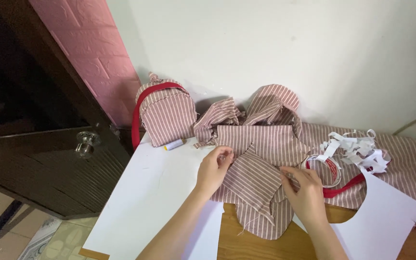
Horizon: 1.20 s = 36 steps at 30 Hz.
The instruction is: Preparing and aligning striped fabric pieces on a workshop table for a sewing project, including folding and smoothing the material.
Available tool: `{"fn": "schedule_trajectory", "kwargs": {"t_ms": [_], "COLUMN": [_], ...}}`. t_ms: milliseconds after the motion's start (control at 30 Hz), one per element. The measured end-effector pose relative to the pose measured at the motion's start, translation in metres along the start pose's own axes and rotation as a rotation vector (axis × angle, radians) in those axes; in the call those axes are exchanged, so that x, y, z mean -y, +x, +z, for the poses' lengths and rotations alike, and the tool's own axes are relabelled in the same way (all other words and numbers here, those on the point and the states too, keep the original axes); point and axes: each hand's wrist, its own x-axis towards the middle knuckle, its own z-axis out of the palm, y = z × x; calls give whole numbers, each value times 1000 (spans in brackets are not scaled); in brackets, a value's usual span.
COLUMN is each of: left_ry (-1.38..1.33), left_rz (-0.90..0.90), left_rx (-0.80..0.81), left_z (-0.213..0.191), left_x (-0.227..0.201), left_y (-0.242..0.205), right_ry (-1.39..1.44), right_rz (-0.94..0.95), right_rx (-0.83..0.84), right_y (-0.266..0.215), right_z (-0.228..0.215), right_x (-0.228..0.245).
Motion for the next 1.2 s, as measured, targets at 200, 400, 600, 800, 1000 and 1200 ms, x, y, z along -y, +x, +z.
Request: {"fn": "schedule_trajectory", "kwargs": {"t_ms": [200,400,600,800,1000,1200], "left_ry": [22,207,175,143,225,133], "left_rz": [-85,214,556,529,558,480], "left_rx": [-75,39,329,368,335,200], "left_z": [-11,-1,16,28,43,16], "left_x": [-10,13,-2,9,13,9], "left_y": [-6,5,-12,-15,-18,-3], "right_ry": [16,70,103,109,183,473], "right_rz": [-26,-108,-69,-80,-86,-5], "right_rx": [18,54,137,146,234,284], "right_y": [0,-1,-4,-5,-4,-2], "right_z": [-1,-4,4,6,5,-11], "right_x": [1,9,1,-1,5,43]}}
